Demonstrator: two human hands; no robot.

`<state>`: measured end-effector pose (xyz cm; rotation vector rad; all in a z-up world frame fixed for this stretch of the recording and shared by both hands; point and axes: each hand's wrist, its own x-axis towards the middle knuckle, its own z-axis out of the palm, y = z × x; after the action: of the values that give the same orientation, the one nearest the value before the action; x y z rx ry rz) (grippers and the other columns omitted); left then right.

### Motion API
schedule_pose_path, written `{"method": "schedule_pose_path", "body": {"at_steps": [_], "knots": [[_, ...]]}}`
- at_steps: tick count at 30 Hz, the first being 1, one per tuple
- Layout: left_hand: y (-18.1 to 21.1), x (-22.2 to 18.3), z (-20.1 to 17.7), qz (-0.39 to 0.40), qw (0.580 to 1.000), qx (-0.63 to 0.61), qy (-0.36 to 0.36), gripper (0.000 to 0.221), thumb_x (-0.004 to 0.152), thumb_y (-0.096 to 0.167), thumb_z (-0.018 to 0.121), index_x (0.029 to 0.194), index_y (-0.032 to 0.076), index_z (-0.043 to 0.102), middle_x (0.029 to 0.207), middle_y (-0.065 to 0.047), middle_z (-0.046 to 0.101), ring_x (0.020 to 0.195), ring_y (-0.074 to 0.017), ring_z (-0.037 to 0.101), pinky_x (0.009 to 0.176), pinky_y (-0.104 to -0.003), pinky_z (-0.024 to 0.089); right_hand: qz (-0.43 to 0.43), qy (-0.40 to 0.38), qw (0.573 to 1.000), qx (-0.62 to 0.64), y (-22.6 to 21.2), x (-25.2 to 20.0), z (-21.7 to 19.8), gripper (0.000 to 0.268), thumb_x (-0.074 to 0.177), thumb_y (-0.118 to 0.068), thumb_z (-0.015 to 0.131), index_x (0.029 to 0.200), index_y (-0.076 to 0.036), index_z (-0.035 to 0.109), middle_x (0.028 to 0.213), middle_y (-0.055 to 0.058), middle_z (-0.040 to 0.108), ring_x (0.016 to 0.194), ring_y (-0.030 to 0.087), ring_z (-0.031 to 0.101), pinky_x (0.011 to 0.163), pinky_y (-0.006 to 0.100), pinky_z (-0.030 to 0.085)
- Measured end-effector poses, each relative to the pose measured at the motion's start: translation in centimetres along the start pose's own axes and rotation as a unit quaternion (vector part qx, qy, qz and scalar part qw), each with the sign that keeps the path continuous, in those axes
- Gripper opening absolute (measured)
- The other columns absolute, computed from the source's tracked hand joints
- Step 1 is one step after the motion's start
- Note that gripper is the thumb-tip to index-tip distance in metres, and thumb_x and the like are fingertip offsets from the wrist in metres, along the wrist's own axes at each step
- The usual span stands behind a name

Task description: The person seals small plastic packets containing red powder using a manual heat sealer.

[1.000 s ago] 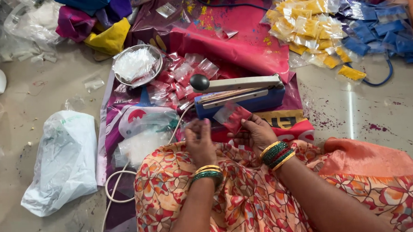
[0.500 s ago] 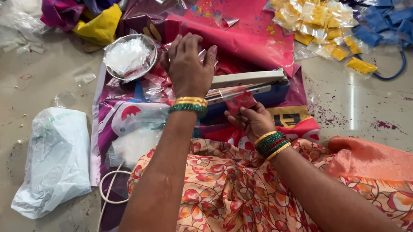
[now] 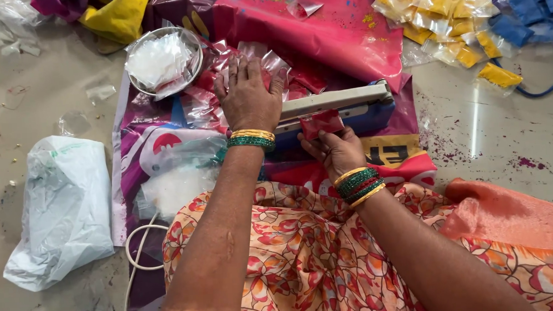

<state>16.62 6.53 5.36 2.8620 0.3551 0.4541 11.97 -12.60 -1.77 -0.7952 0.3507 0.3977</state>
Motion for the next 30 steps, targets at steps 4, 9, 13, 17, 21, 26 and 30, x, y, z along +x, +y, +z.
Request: {"method": "schedule_pose_path", "body": {"at_steps": [4,9,13,17,21,26,30], "knots": [[-0.5,-0.2,1.1,-0.004,1.000,-0.005,0.006,0.065,0.102,0.061,0.044,0.143,0.013,0.052,0.156,-0.013,0.048,0.150,-0.0300,0.033,0.122,-0.053,0.015,-0.001,0.013,1.000,-0.004,-0.1,-0.2,0.1,0.035,0.098,0.003,0.053,0.129,-0.004,0.040,0.122,0.023,0.065,0.106,0.039,0.072,0.087,0.044,0.066],[-0.8,-0.5,1.6,-0.015,1.000,-0.009,0.002,0.067,0.101,0.062,0.044,0.144,0.012,0.052,0.156,-0.015,0.047,0.151,-0.0314,0.029,0.121,-0.053,0.015,-0.006,0.011,1.000,-0.008,0.2,-0.1,-0.2,0.035,0.098,0.002,0.054,0.130,-0.003,0.040,0.123,0.022,0.065,0.107,0.038,0.072,0.088,0.045,0.066],[-1.2,-0.7,2.4,-0.017,1.000,-0.005,-0.004,0.068,0.100,0.063,0.044,0.145,0.012,0.051,0.156,-0.014,0.046,0.151,-0.0311,0.028,0.123,-0.053,0.014,-0.005,0.015,1.000,-0.014,0.1,-0.2,0.0,0.033,0.099,0.002,0.054,0.129,-0.004,0.041,0.123,0.021,0.065,0.107,0.037,0.072,0.088,0.045,0.066],[-1.3,-1.3,2.6,-0.020,1.000,-0.003,-0.016,0.065,0.102,0.061,0.043,0.146,0.014,0.052,0.156,-0.014,0.046,0.152,-0.0314,0.029,0.123,-0.054,0.015,-0.012,0.017,1.000,-0.019,0.4,-0.4,-0.8,0.033,0.097,-0.001,0.057,0.126,-0.003,0.042,0.118,0.020,0.066,0.105,0.036,0.072,0.090,0.047,0.066],[-1.1,-1.3,2.0,-0.023,1.000,0.003,-0.015,0.063,0.100,0.061,0.044,0.143,0.015,0.054,0.155,-0.014,0.047,0.151,-0.0321,0.031,0.122,-0.053,0.018,-0.010,0.040,0.999,0.019,-0.3,-0.9,-0.1,0.031,0.095,-0.018,0.059,0.119,-0.001,0.051,0.112,0.019,0.070,0.102,0.037,0.073,0.090,0.051,0.065],[-1.1,-1.3,1.9,-0.028,0.999,-0.010,-0.034,0.064,0.100,0.064,0.044,0.141,0.016,0.057,0.156,-0.014,0.047,0.150,-0.0314,0.033,0.121,-0.054,0.020,0.009,0.070,0.997,0.021,-1.0,-0.9,-0.1,0.045,0.098,-0.036,0.053,0.124,0.000,0.054,0.110,0.022,0.070,0.101,0.038,0.072,0.092,0.052,0.063],[-0.8,-1.2,1.2,-0.032,0.998,-0.010,-0.049,0.070,0.097,0.070,0.044,0.139,0.016,0.058,0.155,-0.014,0.047,0.150,-0.0323,0.032,0.119,-0.055,0.022,0.017,0.083,0.996,0.025,-0.9,-0.6,0.0,0.053,0.098,-0.043,0.047,0.128,0.001,0.052,0.109,0.023,0.070,0.098,0.038,0.072,0.090,0.053,0.063]]}}
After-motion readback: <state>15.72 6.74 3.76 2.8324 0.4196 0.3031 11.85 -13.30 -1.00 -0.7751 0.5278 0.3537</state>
